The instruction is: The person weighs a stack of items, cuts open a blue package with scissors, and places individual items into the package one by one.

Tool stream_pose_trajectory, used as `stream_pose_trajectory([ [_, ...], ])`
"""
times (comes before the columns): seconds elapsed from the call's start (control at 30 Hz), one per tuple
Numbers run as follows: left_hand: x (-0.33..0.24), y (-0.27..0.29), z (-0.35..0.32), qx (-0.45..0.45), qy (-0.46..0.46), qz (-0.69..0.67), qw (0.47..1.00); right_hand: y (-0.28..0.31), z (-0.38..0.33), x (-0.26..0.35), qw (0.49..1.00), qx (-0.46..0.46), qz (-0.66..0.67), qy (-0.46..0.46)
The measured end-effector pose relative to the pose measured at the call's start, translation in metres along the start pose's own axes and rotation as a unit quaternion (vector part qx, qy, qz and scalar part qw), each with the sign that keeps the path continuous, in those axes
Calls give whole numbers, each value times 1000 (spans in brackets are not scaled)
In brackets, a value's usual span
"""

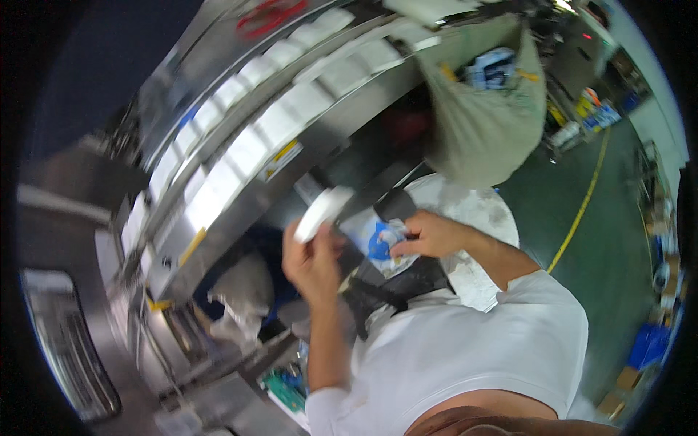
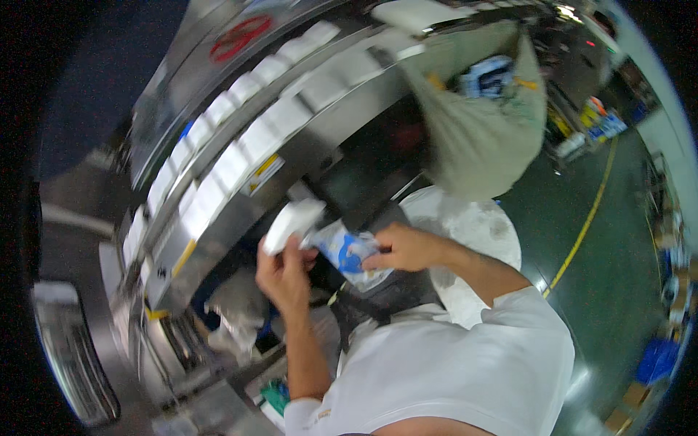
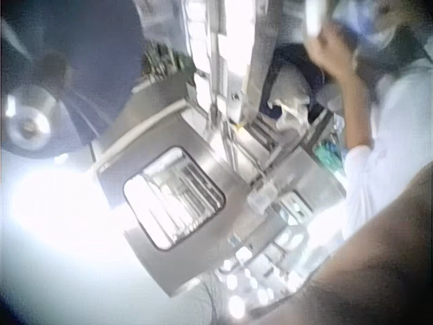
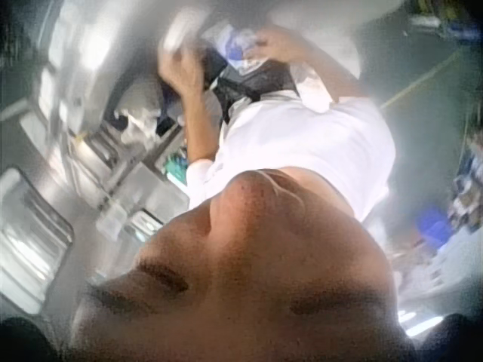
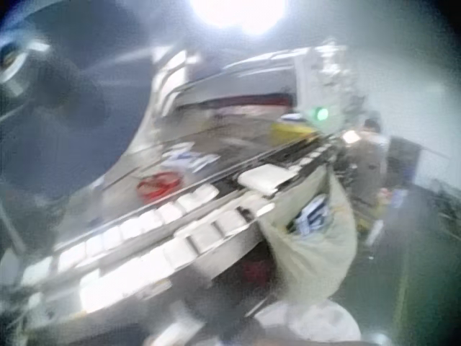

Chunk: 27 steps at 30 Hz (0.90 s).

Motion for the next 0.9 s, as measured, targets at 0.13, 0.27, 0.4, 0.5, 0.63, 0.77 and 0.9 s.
stream_pose_trajectory([
  [0.13,5,43,-6,6,84,11,996,166,29,-75,945,-323,35,-37],
  [0.27,20,32,-28,79,152,-22,985,396,32,-159,734,-655,-174,-35],
  [0.4,24,24,-47,131,198,-48,970,405,84,-164,667,-645,-372,43],
  [0.5,25,23,-47,154,228,-40,961,374,92,-133,600,-614,-495,140],
  [0.63,34,31,-43,179,242,-15,953,181,121,-47,962,-241,-47,116],
  [0.77,19,15,-39,248,224,12,942,10,70,26,977,129,165,49],
  [0.9,6,24,-30,291,173,39,940,-35,56,66,985,132,42,103],
])
Point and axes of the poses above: each hand's wrist, its own z-axis towards the middle knuckle, its own y-axis out of the back of the hand, x = y × z, the point moved 7 cm from there along z, towards the middle knuckle, and after that the axes turned 15 degrees about -x, right-handed, at the moved point
